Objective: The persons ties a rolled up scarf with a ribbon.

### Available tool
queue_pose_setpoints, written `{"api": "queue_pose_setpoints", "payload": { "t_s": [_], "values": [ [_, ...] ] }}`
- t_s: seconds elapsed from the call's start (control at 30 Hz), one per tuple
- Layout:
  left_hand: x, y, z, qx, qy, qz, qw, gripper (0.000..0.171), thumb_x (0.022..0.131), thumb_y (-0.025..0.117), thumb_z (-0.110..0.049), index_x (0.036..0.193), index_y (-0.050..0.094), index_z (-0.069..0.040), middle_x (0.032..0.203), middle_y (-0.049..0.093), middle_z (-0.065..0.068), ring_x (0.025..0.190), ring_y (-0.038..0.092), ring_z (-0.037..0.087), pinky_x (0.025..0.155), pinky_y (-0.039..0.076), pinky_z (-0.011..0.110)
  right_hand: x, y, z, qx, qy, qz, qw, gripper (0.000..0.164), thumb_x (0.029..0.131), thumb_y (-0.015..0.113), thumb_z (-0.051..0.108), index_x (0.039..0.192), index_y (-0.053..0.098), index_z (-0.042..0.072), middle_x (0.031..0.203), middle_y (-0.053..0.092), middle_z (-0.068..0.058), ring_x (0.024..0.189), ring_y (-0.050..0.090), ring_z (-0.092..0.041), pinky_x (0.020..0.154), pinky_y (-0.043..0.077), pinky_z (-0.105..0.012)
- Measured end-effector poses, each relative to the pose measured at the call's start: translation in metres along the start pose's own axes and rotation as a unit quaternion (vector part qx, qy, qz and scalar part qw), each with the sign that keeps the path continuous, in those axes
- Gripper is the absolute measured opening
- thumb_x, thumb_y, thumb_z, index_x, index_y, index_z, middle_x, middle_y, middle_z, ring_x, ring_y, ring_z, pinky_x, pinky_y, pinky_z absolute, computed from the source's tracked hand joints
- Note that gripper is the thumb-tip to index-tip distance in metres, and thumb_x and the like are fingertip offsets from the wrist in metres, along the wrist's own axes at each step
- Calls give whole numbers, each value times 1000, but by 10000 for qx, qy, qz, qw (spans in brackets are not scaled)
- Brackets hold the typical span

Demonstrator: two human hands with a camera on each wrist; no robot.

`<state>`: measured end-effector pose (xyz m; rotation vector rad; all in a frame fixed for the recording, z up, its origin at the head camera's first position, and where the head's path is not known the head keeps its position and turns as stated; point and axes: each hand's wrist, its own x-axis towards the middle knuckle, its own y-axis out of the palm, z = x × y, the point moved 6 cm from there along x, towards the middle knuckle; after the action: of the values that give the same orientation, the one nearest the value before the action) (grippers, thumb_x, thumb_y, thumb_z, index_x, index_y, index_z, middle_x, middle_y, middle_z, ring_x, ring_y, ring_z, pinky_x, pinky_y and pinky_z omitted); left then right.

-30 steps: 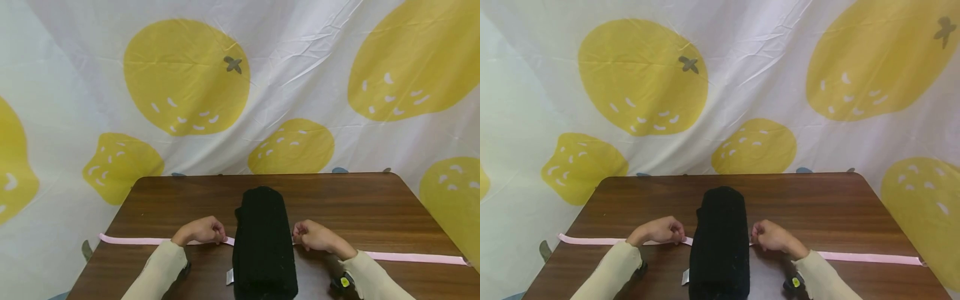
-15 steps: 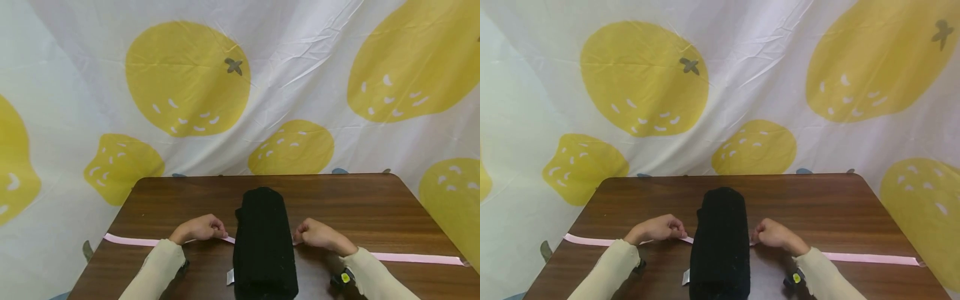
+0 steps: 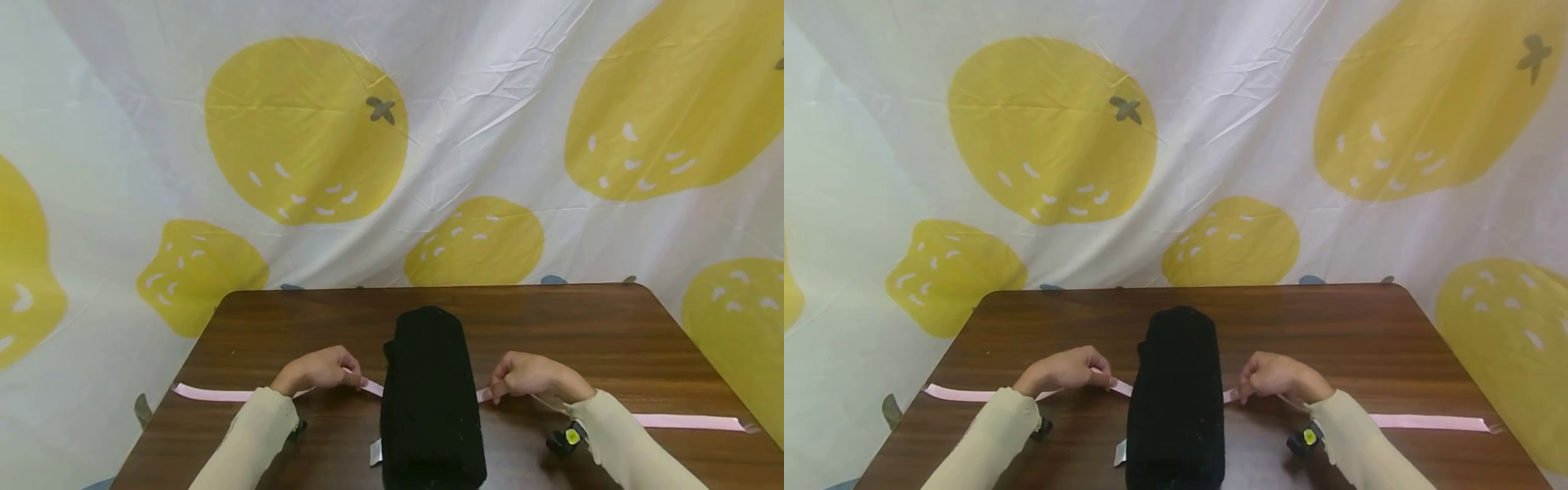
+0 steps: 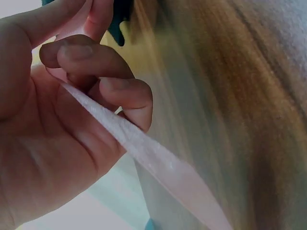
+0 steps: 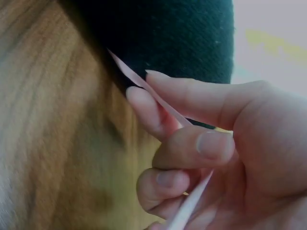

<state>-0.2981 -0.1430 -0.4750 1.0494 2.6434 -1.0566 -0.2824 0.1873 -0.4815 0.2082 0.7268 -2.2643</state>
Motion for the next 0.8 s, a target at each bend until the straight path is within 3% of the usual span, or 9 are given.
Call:
{"api": "queue_pose_setpoints", "payload": {
  "t_s": [0.23,0.43,0.67,0.8],
  "values": [
    [-5,-6,-4,148,141,-7,9998,20,96,64,-22,84,72,-7,72,56,-2,67,49,13,62,40,28,-7,-6,1,34,106,105,9999,17,87,70,9,78,73,-5,56,45,8,52,36,-8,51,28,-20],
    [-10,-11,-4,243,155,-17,9996,25,97,63,-23,82,74,-6,68,53,-3,62,45,12,59,37,27,-11,-10,6,77,-56,320,9994,20,90,67,9,79,72,-7,56,44,8,53,37,-8,53,30,-20],
    [-16,-14,-7,-120,138,-36,9998,28,97,64,-23,81,74,-1,72,58,3,66,44,15,64,36,30,-12,-15,10,-27,-158,447,9989,21,92,64,10,81,73,-4,57,44,6,52,37,-8,50,29,-20],
    [-18,-16,-8,-190,173,-108,9996,29,97,64,-23,81,74,-1,70,54,4,65,44,15,64,37,30,-13,-18,13,-160,-163,443,9988,21,94,63,12,82,74,-1,57,46,5,50,37,-8,48,29,-20]
  ]
}}
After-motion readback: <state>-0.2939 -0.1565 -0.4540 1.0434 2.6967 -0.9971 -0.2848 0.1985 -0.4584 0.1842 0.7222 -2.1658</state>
